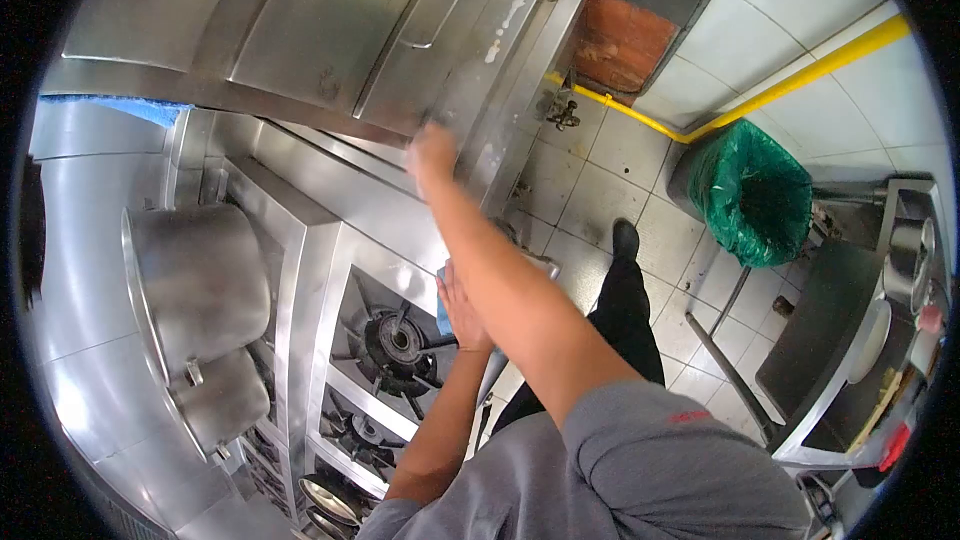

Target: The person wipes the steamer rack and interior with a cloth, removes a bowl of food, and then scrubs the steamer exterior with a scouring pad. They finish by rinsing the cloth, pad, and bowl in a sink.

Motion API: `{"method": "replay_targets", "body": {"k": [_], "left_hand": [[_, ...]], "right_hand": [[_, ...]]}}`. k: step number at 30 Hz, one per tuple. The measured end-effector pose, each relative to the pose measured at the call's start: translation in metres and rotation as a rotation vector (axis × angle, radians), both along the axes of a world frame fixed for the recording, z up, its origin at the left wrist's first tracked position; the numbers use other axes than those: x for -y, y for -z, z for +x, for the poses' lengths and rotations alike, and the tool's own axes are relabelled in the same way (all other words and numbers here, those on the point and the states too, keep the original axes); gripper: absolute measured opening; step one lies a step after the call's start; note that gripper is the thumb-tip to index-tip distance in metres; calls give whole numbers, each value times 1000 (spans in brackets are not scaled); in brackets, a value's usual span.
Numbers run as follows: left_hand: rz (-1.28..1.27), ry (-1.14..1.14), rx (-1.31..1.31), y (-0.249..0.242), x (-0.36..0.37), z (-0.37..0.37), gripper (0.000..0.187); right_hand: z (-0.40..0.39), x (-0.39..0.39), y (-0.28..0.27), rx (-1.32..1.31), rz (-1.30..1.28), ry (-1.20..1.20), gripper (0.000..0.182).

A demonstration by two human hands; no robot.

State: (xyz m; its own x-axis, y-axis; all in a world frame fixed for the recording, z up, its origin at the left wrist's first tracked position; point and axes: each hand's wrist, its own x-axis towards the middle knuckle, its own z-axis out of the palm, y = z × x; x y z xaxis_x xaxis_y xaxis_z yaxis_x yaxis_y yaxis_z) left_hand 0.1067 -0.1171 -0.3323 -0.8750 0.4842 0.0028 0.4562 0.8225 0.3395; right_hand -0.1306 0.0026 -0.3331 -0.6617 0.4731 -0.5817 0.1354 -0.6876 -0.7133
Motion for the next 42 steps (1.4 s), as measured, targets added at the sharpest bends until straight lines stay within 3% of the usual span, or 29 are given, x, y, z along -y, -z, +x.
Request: {"method": "replay_targets", "body": {"k": [3, 5, 7, 9, 10, 13, 14, 15, 17, 21, 23, 24, 25, 27, 28, 31, 32, 33, 35, 36, 39, 40, 41, 42], "left_hand": [[-10, -2, 2, 2, -3, 3, 57], [-22, -3, -11, -3, -3, -2, 53], [38, -28, -4, -10, -9, 0, 49], [26, -19, -1, -11, -8, -1, 50], [40, -19, -4, -11, -7, -1, 49], [72, -35, -1, -9, -9, 1, 49], [80, -50, -2, -9, -10, 1, 49], [84, -46, -12, -9, -12, -1, 49], [27, -18, 15, -10, -10, -1, 53], [2, -4, 3, -11, -6, 1, 56], [14, 1, -3, -7, -7, -1, 56], [17, 11, -5, -8, -10, -1, 56], [32, -9, 7, -11, -11, 0, 56], [50, -17, 12, -13, -12, 0, 56], [31, -7, 6, -12, -11, -1, 58], [-10, 7, -9, -7, -9, 0, 59], [-18, 13, -20, -7, -8, -1, 58], [-25, 16, -16, -6, -5, -1, 58], [31, -4, -13, 2, -4, 0, 55], [-5, 24, -22, 0, -5, -1, 56], [-1, 8, -35, -8, -11, 0, 60], [-4, 11, -33, -8, -12, 1, 60], [19, 6, -33, -7, -12, 1, 60], [41, 0, -33, -8, -11, 2, 61]], "right_hand": [[22, 27, -7, 27, -169, 120, 2], [17, 9, -11, 75, 10, -44, 14], [3, -27, -18, 37, -130, -96, 16], [-11, -45, -26, 145, 127, -70, 18], [-27, -29, 20, 138, 307, -49, 20], [-12, 15, 43, 89, 267, -151, 7], [13, 0, -12, 76, 143, -248, 4], [6, -2, 6, 66, 148, -243, 4], [-23, -5, 71, -5, 395, -174, 16], [-39, -18, 72, -33, 244, -114, 28], [-11, 6, 51, 68, 528, -252, 25], [14, 0, 16, 109, 742, -444, 20], [21, -1, 7, 113, 743, -432, 20], [20, -6, -5, 99, 95, -332, 13], [17, -16, -6, 131, 301, -321, 15], [-11, -38, 8, 104, 190, -256, 17], [-20, -24, 22, 121, 275, -144, 16], [-23, -3, 37, 123, 267, -142, 16], [-7, 28, 53, 103, 497, -136, 11], [6, 29, 53, 101, 435, -344, 12], [7, 19, 47, 25, 373, -219, 11], [23, -16, -7, 28, 244, -290, 10], [18, -17, -7, 32, 239, -288, 10], [11, -13, -7, 17, 70, -182, 11]]}}
